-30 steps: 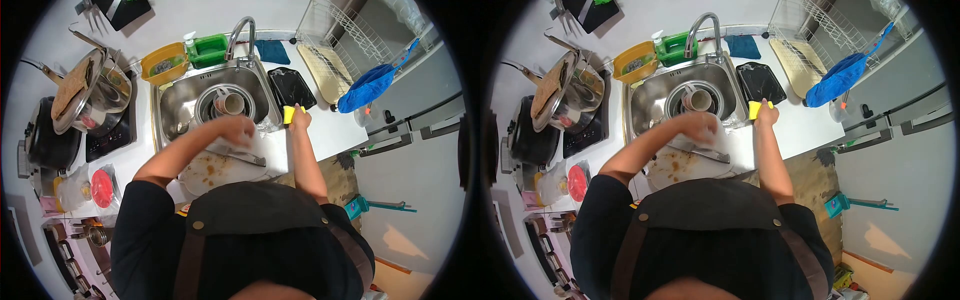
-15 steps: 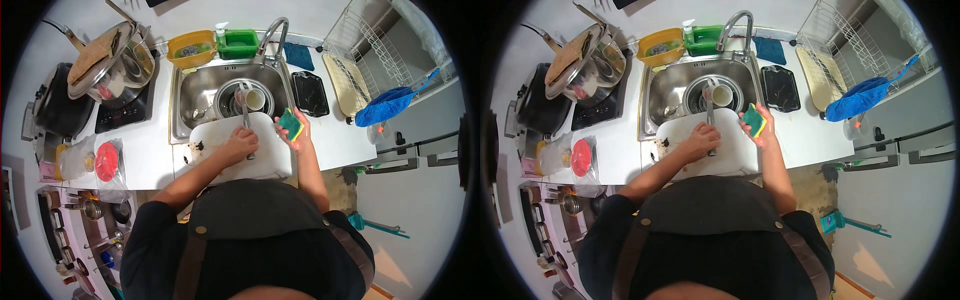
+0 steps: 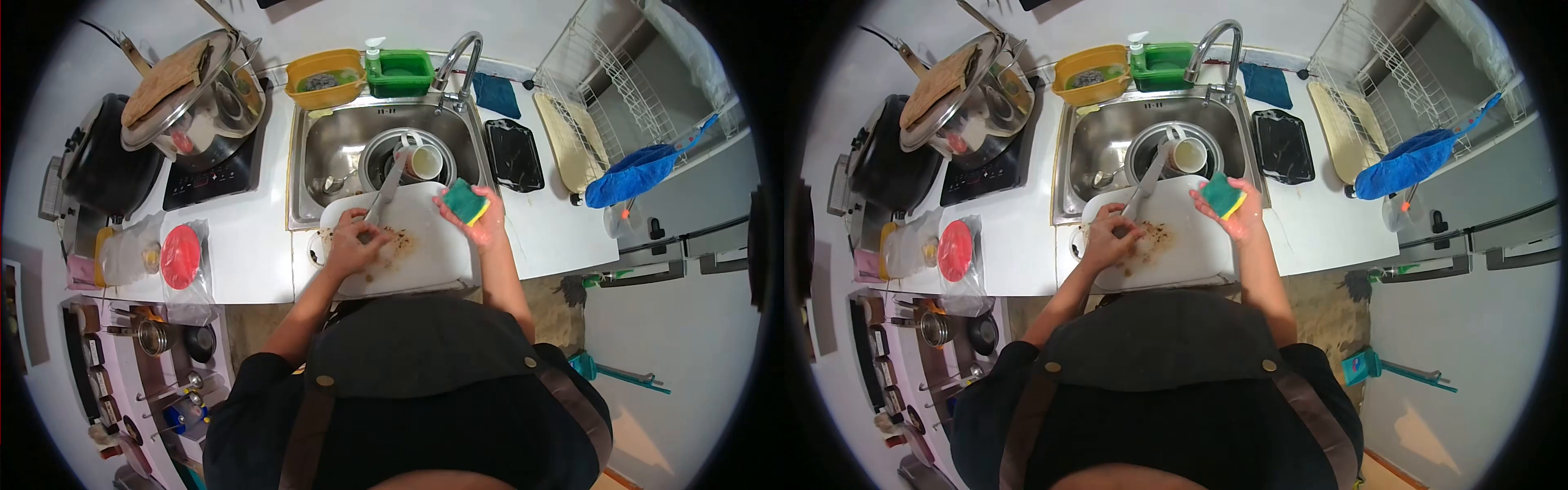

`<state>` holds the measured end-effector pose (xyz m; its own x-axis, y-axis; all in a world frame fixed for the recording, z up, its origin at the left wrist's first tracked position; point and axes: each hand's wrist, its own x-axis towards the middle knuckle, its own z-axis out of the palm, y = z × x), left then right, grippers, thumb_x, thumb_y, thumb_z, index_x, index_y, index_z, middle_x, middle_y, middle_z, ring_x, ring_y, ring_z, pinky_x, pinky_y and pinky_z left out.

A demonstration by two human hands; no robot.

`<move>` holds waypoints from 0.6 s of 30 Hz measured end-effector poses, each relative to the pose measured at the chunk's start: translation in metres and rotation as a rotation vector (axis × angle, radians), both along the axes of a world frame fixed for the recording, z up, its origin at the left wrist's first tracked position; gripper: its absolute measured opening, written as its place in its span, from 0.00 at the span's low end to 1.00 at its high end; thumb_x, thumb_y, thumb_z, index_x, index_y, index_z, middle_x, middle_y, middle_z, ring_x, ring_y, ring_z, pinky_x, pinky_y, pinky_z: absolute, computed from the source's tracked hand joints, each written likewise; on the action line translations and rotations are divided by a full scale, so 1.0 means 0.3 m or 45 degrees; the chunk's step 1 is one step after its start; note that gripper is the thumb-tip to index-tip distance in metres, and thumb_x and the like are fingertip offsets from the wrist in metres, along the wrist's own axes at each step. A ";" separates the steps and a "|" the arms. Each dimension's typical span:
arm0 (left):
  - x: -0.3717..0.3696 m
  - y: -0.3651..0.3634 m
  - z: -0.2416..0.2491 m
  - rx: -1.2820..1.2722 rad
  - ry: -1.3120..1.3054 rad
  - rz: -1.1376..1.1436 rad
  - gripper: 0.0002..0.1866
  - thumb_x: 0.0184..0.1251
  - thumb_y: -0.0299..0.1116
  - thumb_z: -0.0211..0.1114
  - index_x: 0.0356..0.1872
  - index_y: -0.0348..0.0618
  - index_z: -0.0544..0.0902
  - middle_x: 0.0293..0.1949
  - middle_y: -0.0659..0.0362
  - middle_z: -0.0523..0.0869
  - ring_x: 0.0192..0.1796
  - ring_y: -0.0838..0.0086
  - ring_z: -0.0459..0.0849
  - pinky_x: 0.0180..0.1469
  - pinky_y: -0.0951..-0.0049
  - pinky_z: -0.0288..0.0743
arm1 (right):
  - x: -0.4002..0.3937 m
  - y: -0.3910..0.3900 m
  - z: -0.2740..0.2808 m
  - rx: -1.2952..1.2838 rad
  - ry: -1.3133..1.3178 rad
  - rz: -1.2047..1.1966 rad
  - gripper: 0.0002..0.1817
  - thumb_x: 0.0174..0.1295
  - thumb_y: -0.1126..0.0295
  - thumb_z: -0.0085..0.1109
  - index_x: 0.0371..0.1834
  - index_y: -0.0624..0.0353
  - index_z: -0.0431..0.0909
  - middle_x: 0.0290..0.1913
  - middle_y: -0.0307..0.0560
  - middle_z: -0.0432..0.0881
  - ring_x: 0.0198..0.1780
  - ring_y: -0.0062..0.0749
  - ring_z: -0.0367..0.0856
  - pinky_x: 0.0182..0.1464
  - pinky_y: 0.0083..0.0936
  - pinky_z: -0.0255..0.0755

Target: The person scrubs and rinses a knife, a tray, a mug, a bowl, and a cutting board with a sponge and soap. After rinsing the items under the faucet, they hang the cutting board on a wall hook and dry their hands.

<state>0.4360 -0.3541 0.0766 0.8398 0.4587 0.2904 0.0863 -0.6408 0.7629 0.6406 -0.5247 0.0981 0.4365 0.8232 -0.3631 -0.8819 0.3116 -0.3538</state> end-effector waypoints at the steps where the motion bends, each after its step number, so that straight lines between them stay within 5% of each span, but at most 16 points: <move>1: -0.002 0.006 -0.019 -0.119 0.089 0.084 0.15 0.41 0.34 0.69 0.32 0.42 0.79 0.41 0.48 0.76 0.44 0.59 0.77 0.47 0.67 0.70 | -0.007 0.011 -0.001 -0.131 -0.015 0.030 0.17 0.50 0.66 0.49 0.42 0.61 0.66 0.44 0.57 0.71 0.48 0.56 0.70 0.50 0.48 0.66; 4: -0.008 0.006 -0.008 -0.347 0.144 0.165 0.21 0.45 0.35 0.68 0.42 0.41 0.75 0.41 0.48 0.79 0.43 0.63 0.78 0.45 0.69 0.70 | -0.027 0.081 0.001 -0.256 -0.351 -0.064 0.15 0.51 0.69 0.49 0.43 0.57 0.66 0.42 0.52 0.72 0.44 0.47 0.73 0.46 0.47 0.68; 5: -0.009 0.011 -0.008 -0.346 0.144 0.160 0.21 0.45 0.35 0.68 0.42 0.41 0.75 0.41 0.48 0.79 0.43 0.63 0.78 0.45 0.69 0.70 | -0.031 0.122 -0.006 -0.321 -0.606 -0.177 0.14 0.52 0.71 0.49 0.43 0.57 0.65 0.41 0.47 0.72 0.41 0.39 0.73 0.42 0.39 0.70; 7: -0.011 0.030 -0.006 -0.148 0.223 0.134 0.26 0.47 0.37 0.66 0.49 0.41 0.69 0.41 0.48 0.79 0.44 0.58 0.78 0.46 0.65 0.70 | -0.040 0.206 0.068 -0.693 -1.821 -0.209 0.15 0.52 0.70 0.50 0.43 0.59 0.65 0.38 0.47 0.72 0.41 0.38 0.72 0.41 0.34 0.67; 9: -0.007 0.048 0.018 0.010 0.265 0.076 0.26 0.48 0.37 0.65 0.49 0.41 0.69 0.41 0.48 0.78 0.44 0.57 0.78 0.46 0.64 0.70 | -0.037 0.300 0.061 -0.438 -2.677 -0.485 0.16 0.51 0.69 0.52 0.42 0.60 0.65 0.35 0.51 0.71 0.36 0.43 0.71 0.42 0.34 0.64; 11: -0.005 0.046 0.046 0.171 0.302 0.022 0.26 0.49 0.37 0.64 0.50 0.40 0.68 0.42 0.48 0.78 0.43 0.57 0.78 0.45 0.63 0.70 | -0.051 0.388 0.031 -0.154 -2.877 -0.393 0.11 0.50 0.64 0.54 0.34 0.58 0.72 0.28 0.50 0.71 0.31 0.44 0.71 0.41 0.36 0.61; 14: 0.007 0.045 0.099 0.176 0.205 0.036 0.25 0.50 0.37 0.63 0.50 0.40 0.68 0.40 0.48 0.79 0.42 0.56 0.78 0.43 0.61 0.70 | -0.121 0.396 0.035 -0.164 -3.294 -0.176 0.09 0.50 0.61 0.53 0.21 0.53 0.76 0.21 0.43 0.72 0.27 0.39 0.71 0.39 0.34 0.59; 15: 0.003 0.041 0.121 0.190 0.250 0.062 0.24 0.52 0.37 0.62 0.50 0.39 0.68 0.39 0.48 0.79 0.39 0.56 0.78 0.40 0.61 0.70 | -0.138 0.415 0.036 -0.194 -3.182 -0.391 0.14 0.51 0.58 0.52 0.11 0.47 0.75 0.15 0.38 0.73 0.22 0.34 0.71 0.39 0.33 0.57; 18: 0.000 0.061 0.142 0.271 0.264 0.061 0.23 0.54 0.37 0.60 0.50 0.40 0.67 0.38 0.47 0.79 0.36 0.55 0.79 0.37 0.59 0.70 | -0.129 0.437 0.032 -0.201 -3.274 -0.423 0.15 0.53 0.59 0.50 0.12 0.45 0.76 0.15 0.38 0.75 0.19 0.35 0.70 0.39 0.35 0.57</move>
